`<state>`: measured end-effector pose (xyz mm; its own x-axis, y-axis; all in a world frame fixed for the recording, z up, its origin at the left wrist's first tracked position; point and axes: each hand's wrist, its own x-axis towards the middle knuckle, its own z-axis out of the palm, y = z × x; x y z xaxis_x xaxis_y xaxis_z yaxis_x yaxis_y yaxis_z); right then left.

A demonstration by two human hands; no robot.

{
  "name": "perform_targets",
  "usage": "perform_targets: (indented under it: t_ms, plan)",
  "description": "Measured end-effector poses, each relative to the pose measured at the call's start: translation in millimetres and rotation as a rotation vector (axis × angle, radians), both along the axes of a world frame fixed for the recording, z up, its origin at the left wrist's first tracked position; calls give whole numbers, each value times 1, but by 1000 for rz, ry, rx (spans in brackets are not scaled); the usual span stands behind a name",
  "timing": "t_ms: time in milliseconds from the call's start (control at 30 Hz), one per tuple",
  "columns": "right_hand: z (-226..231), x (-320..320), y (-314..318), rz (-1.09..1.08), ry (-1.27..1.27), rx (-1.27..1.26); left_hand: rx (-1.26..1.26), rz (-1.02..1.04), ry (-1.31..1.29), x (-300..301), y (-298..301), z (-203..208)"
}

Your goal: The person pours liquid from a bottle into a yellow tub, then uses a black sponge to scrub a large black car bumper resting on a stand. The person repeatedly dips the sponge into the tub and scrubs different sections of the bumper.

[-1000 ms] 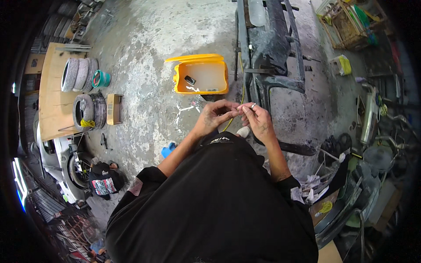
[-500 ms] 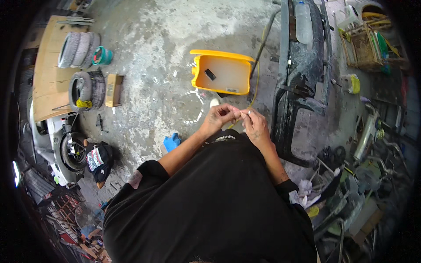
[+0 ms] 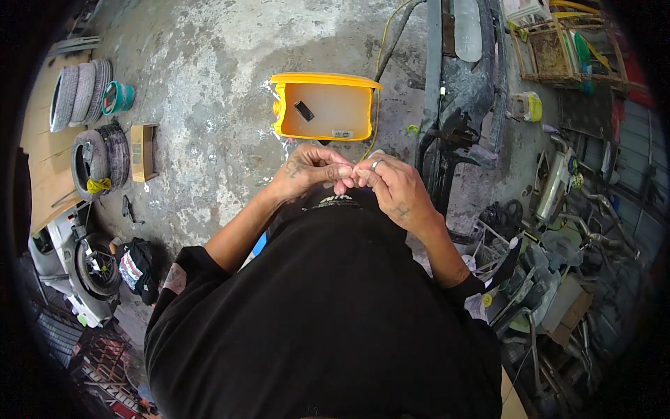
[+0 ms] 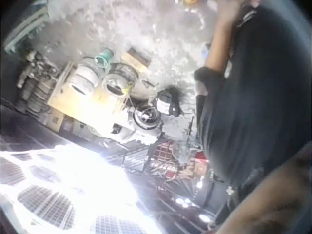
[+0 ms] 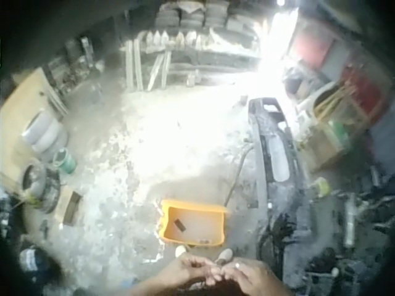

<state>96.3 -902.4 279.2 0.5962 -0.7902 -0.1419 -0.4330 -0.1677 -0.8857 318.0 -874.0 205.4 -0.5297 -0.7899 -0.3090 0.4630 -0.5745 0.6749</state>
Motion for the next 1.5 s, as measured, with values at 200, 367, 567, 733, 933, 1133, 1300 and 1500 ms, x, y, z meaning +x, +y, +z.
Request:
perform_targets:
  t_ms: [200, 367, 567, 733, 933, 1133, 1300, 1500]
  plan:
    - [10, 2, -12, 49, -7, -65, -7, 7, 8, 4, -9, 20]
    - [17, 7, -19, 77, -19, -85, -59, -27, -118, 12, -17, 39]
    - [19, 8, -25, 117, -10, -43, -47, -41, -124, 19, -20, 43]
    - [29, 9, -29, 119, -54, 157, -47, -69, -94, 23, -23, 47]
    - [39, 11, -30, 111, -73, 290, -49, -87, -124, 29, -30, 59]
    - [46, 9, -35, 156, -43, 275, -41, -128, -74, 28, -31, 63]
    - [55, 11, -38, 197, 16, 268, -44, -143, -40, 26, -30, 59]
    - [66, 14, -44, 267, 57, 256, -79, -156, -38, 26, -29, 58]
